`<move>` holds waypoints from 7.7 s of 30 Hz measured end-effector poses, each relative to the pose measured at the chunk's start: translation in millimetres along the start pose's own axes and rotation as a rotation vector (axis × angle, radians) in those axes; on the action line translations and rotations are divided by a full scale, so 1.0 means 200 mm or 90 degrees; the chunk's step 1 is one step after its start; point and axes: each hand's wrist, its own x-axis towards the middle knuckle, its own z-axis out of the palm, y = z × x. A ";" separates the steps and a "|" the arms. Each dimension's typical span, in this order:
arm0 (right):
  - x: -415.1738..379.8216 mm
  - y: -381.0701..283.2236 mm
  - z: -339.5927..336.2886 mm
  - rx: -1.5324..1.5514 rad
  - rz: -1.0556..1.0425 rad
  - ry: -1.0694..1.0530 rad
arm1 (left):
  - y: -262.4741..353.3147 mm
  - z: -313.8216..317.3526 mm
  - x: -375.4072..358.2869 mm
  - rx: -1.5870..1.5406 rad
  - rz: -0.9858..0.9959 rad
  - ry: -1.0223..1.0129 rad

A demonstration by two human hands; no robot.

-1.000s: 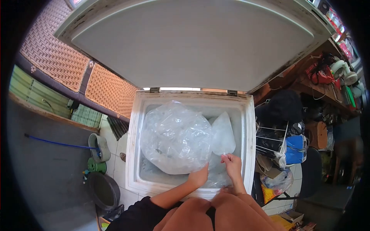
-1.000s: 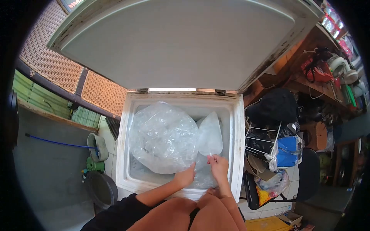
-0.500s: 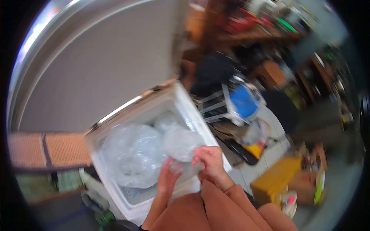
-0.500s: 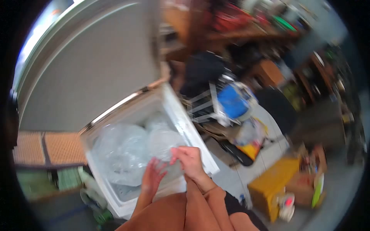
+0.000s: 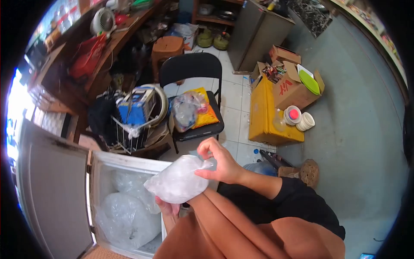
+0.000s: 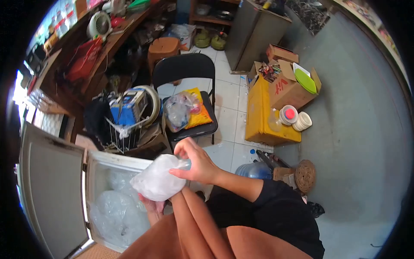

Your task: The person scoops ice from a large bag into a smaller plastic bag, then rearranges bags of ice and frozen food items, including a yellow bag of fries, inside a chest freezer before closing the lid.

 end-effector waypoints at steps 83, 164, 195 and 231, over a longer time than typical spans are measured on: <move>1.00 1.82 -0.02 -0.389 0.212 0.169 | -0.16 -0.30 1.37 1.013 -0.105 -0.046; 0.13 -0.39 0.69 0.013 -0.169 -0.505 | 0.25 0.05 -0.41 0.583 0.235 0.515; 0.15 -0.08 0.78 0.085 -0.130 -0.501 | 0.32 0.25 -0.36 0.803 0.236 0.427; 0.37 0.21 0.94 -0.067 -0.466 -0.458 | 0.06 -0.02 -0.60 1.410 0.630 0.681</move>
